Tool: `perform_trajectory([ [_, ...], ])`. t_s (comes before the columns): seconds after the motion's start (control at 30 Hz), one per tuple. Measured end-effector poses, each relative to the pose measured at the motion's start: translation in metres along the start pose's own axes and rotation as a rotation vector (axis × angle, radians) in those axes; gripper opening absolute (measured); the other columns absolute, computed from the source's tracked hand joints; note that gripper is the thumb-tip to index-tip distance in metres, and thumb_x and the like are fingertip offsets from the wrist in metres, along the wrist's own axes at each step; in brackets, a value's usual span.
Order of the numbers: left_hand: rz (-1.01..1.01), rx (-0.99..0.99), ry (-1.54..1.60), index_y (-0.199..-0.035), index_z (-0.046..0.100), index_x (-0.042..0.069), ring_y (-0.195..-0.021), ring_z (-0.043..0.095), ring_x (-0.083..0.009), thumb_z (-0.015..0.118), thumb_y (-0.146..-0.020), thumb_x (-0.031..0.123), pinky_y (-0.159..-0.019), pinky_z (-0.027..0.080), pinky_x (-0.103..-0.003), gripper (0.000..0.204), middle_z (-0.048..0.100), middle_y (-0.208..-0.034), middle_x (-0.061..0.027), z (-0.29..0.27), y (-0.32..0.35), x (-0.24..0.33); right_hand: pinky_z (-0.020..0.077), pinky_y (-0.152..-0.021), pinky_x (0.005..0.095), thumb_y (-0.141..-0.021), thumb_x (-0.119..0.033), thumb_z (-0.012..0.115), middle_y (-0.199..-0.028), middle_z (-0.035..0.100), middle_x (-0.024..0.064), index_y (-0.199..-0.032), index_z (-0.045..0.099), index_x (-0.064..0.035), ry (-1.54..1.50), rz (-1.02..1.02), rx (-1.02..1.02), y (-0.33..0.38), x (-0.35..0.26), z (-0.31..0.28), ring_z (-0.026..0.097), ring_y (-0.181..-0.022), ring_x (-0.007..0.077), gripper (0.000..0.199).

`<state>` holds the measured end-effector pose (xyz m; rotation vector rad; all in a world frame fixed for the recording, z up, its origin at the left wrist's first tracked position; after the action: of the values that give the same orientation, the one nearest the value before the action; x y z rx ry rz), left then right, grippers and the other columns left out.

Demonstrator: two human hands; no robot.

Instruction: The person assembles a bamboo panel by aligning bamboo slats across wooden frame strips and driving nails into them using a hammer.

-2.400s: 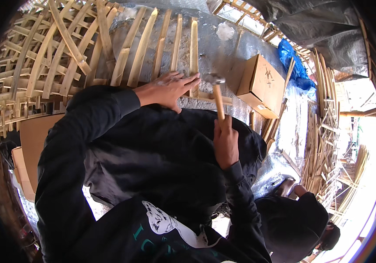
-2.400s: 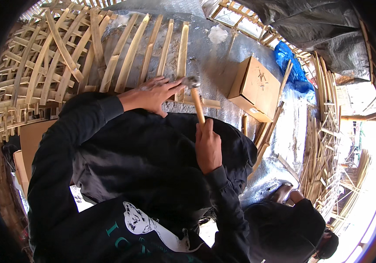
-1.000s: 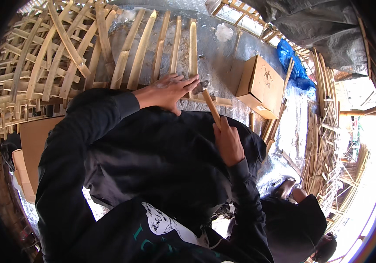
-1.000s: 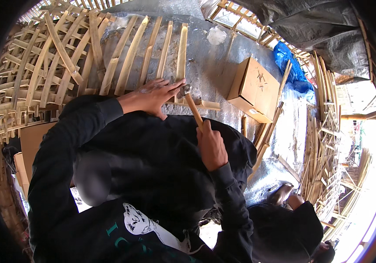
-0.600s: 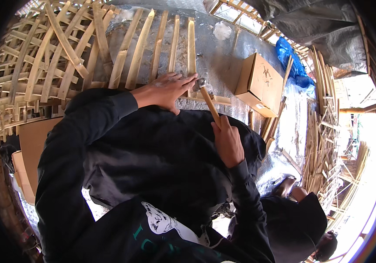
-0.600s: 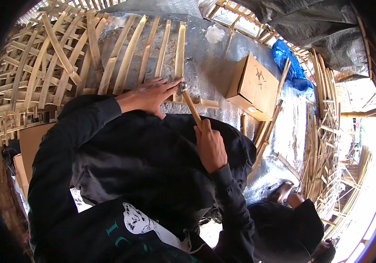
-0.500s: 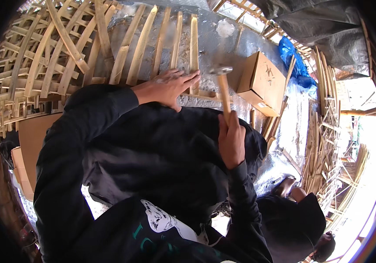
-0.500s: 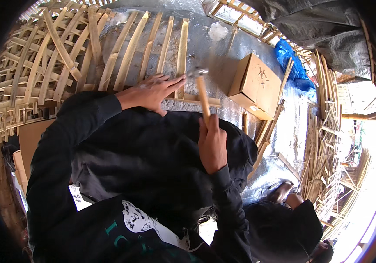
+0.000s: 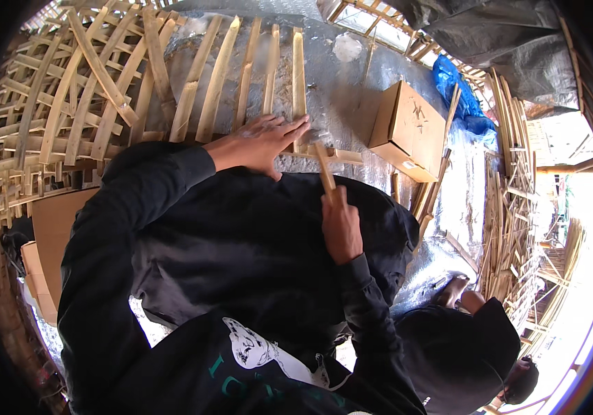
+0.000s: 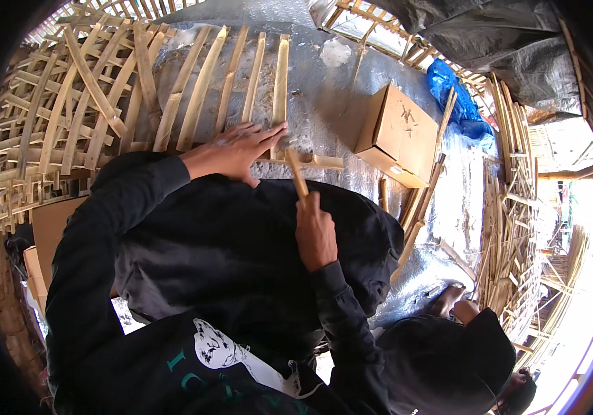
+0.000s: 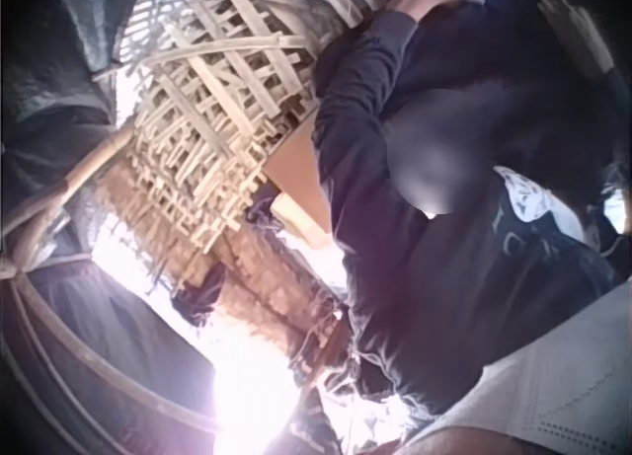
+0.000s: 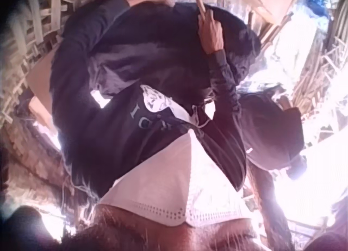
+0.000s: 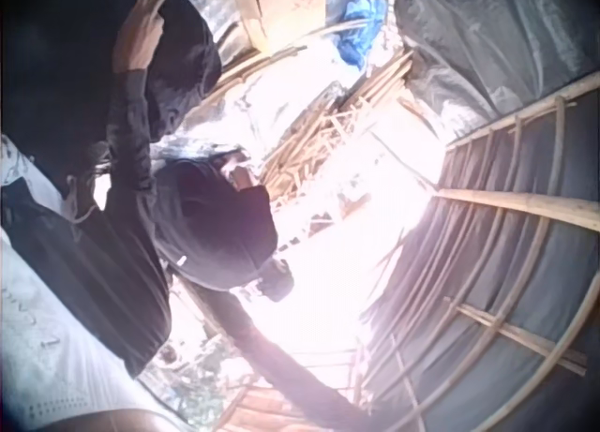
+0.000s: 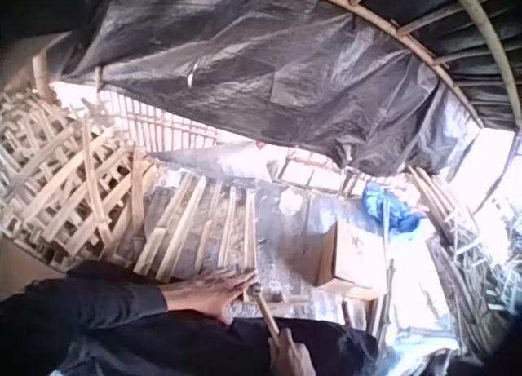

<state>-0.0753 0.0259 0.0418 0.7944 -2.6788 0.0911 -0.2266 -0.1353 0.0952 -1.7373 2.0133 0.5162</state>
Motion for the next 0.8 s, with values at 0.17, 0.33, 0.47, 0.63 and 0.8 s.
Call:
perform_trajectory([
  [0.17,0.027,0.049,-0.023,-0.164,0.018,0.003,-0.136,0.05,-0.0363,0.092,-0.063,0.044,-0.12,0.033,-0.049,0.132,0.017,-0.173,-0.0139,-0.003,0.008,-0.002,0.0427,-0.056,0.0558,-0.104,-0.018,0.062,-0.071,0.061,0.0269,-0.102,0.048,-0.0023,-0.13,-0.003,-0.004,0.001,-0.026,-0.014,0.06,-0.068,0.0509,0.021],
  [0.33,-0.04,-0.032,0.038,-0.166,0.013,0.006,-0.143,0.042,-0.0473,0.093,-0.063,0.043,-0.123,0.029,-0.052,0.135,0.013,-0.174,-0.0116,0.008,-0.002,-0.003,0.041,-0.056,0.0561,-0.105,-0.019,0.06,-0.07,0.058,0.0279,-0.097,0.047,-0.0013,-0.064,0.015,0.071,0.004,-0.002,-0.004,0.058,-0.068,0.0526,0.023],
  [0.47,-0.022,-0.035,0.049,-0.167,0.007,0.008,-0.144,0.039,-0.0512,0.093,-0.064,0.043,-0.124,0.027,-0.054,0.139,0.012,-0.174,-0.011,0.004,-0.001,-0.007,0.0399,-0.056,0.0584,-0.106,-0.02,0.059,-0.07,0.058,0.0283,-0.096,0.047,-0.0012,-0.084,0.017,0.027,-0.001,-0.026,-0.023,0.058,-0.069,0.0528,0.024],
  [0.63,-0.002,-0.015,0.041,-0.167,0.007,0.008,-0.145,0.039,-0.0508,0.092,-0.064,0.044,-0.124,0.026,-0.055,0.138,0.01,-0.175,-0.0105,0.005,-0.003,-0.004,0.0426,-0.055,0.0581,-0.106,-0.02,0.059,-0.073,0.061,0.0314,-0.098,0.044,-0.0015,-0.078,0.149,0.056,0.005,-0.012,-0.008,0.062,-0.072,0.0525,0.025],
  [0.8,-0.017,-0.008,0.047,-0.167,0.008,0.008,-0.142,0.042,-0.0489,0.093,-0.063,0.042,-0.124,0.027,-0.054,0.139,0.011,-0.175,-0.0102,0.005,0.001,-0.005,0.041,-0.058,0.0561,-0.104,-0.019,0.062,-0.075,0.06,0.0308,-0.1,0.047,-0.0017,-0.144,0.054,0.009,0.002,-0.017,-0.016,0.06,-0.076,0.0535,0.023],
])
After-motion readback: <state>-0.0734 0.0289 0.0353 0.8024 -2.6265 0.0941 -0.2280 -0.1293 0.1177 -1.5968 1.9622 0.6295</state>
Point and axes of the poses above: each hand's wrist, its own y-axis away from the middle knuckle, its own z-axis out of the palm, x = y × z, the point moved 6 cm from there along -y, towards the middle knuckle
